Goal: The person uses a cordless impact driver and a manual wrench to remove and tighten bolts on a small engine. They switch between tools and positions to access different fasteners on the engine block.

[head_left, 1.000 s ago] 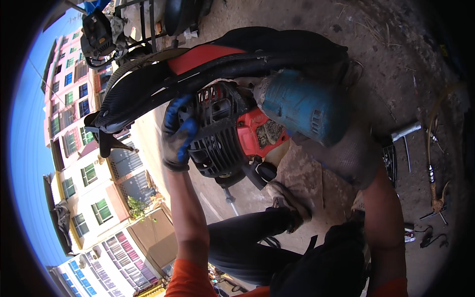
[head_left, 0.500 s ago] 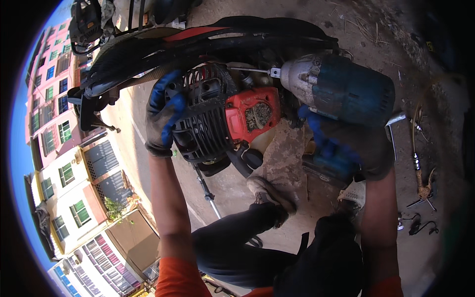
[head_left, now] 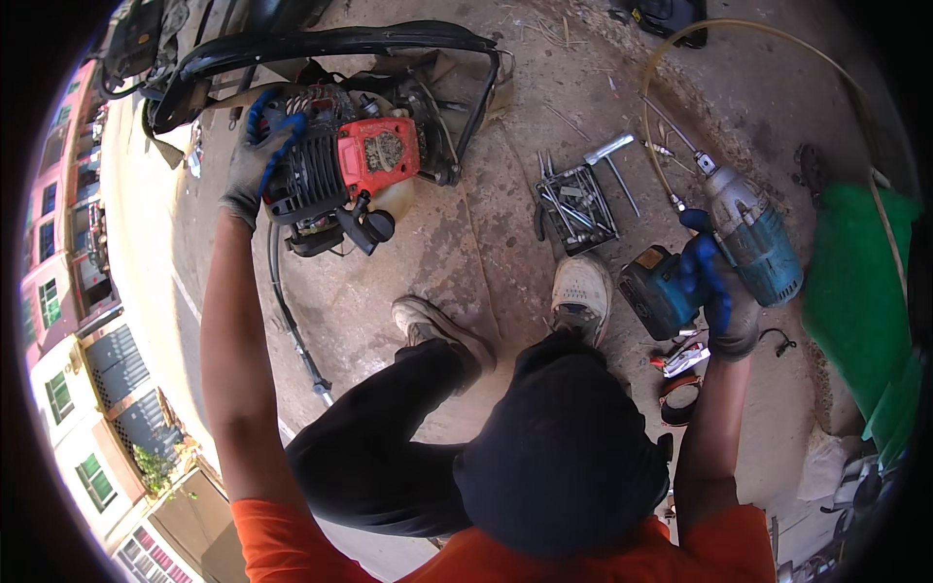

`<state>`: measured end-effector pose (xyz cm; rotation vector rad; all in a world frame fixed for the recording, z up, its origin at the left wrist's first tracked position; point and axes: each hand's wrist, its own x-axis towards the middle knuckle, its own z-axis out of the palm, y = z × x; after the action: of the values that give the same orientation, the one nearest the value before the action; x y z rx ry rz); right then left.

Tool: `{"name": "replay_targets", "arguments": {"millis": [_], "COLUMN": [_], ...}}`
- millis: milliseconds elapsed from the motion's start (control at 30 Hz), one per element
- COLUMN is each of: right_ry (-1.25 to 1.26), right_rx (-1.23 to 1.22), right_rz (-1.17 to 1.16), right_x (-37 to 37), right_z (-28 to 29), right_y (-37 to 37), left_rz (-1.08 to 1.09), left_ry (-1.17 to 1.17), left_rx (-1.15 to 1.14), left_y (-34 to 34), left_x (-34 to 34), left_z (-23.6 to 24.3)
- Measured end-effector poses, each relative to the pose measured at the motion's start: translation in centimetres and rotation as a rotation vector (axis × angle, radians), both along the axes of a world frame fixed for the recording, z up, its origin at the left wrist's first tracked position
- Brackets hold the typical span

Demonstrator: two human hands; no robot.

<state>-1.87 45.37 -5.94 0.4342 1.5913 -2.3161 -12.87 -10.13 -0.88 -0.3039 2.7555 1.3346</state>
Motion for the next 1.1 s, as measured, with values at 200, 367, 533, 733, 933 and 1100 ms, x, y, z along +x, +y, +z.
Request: {"name": "replay_targets", "arguments": {"millis": [200, 367, 533, 733, 933, 1100], "right_ry": [0.022, -0.028, -0.139, -0.392, -0.476, -0.490], "right_rx": [0.126, 0.062, -0.206, -0.367, -0.511, 0.580], "right_rz": [-0.054, -0.081, 0.013, -0.090, -0.211, -0.104], "right_x": [8.7, 14.1, 15.6, 15.7, 17.2, 19.4], "right_z": [-1.7, -3.6, -8.3, -12.1, -15.8, -14.6], "right_y": [7.7, 10.1, 10.5, 10.0, 10.8, 13.8], "left_rz": [-0.022, -0.007, 0.000, 0.018, 0.036, 0.036], "left_ry": [-0.006, 0.053, 0.082, -0.026, 0.031, 0.004], "left_rx": [-0.370, -0.405, -0.460, -0.520, -0.544, -0.452], "left_y": [5.1, 6.8, 3.3, 6.6, 6.7, 7.5], "left_x": [-0.1, -0.1, -1.2, -0.4, -0.6, -1.0], "left_z": [0.2, 0.4, -0.7, 0.5, 0.2, -0.6]}}
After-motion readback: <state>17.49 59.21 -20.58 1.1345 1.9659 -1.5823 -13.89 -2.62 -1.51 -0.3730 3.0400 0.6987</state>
